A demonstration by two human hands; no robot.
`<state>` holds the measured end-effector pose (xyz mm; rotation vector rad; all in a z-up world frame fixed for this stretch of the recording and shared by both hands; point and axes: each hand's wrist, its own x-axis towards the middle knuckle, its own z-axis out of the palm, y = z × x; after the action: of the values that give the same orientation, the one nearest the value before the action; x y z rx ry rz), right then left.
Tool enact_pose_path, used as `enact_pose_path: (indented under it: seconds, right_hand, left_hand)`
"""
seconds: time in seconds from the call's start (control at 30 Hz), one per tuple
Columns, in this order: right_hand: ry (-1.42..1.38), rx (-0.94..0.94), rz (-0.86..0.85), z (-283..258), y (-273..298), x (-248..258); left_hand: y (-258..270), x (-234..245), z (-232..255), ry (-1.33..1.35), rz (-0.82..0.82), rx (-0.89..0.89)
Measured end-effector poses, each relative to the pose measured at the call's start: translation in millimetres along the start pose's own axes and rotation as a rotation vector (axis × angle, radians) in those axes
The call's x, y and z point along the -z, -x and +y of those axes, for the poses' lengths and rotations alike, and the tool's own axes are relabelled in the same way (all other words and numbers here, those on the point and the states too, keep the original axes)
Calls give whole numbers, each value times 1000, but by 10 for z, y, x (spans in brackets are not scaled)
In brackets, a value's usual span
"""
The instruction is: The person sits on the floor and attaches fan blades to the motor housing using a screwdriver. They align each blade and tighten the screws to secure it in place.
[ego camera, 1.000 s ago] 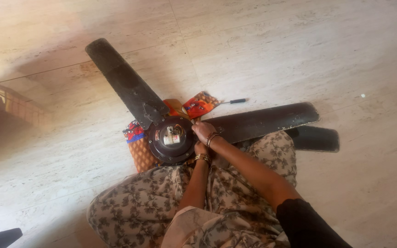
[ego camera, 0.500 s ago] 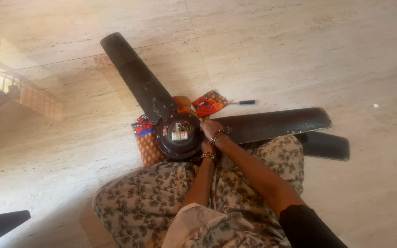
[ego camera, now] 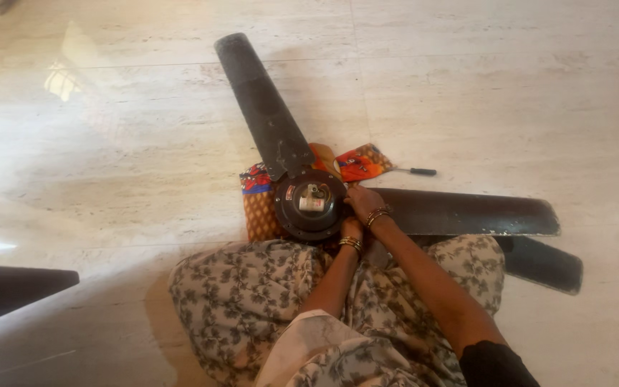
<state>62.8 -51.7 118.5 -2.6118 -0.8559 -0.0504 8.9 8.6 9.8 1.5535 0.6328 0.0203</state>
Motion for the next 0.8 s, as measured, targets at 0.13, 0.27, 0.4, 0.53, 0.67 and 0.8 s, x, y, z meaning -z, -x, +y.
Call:
enact_pose_path:
  seconds: [0.13, 0.27, 0.4, 0.53, 0.67, 0.8]
  right_hand:
    - [68, -4, -33, -89, 50, 47]
    - [86, -46, -45, -132, 58, 83]
    - [-12, 0, 52, -94, 11, 43]
    - [-61, -4, 59, -5, -1, -17]
    - [-89, -38, 46, 42, 3, -58]
    - [-91, -71, 89, 6, 2, -45]
  left_hand:
    - [131, 43, 165, 4, 33, 24]
    - [225, 24, 274, 74, 34, 79]
    - [234, 15, 320, 82, 3, 171]
    - [254, 13, 306, 236, -18, 170]
    - [281, 25, 294, 353, -65, 192]
    - [261, 14, 329, 251, 10, 242]
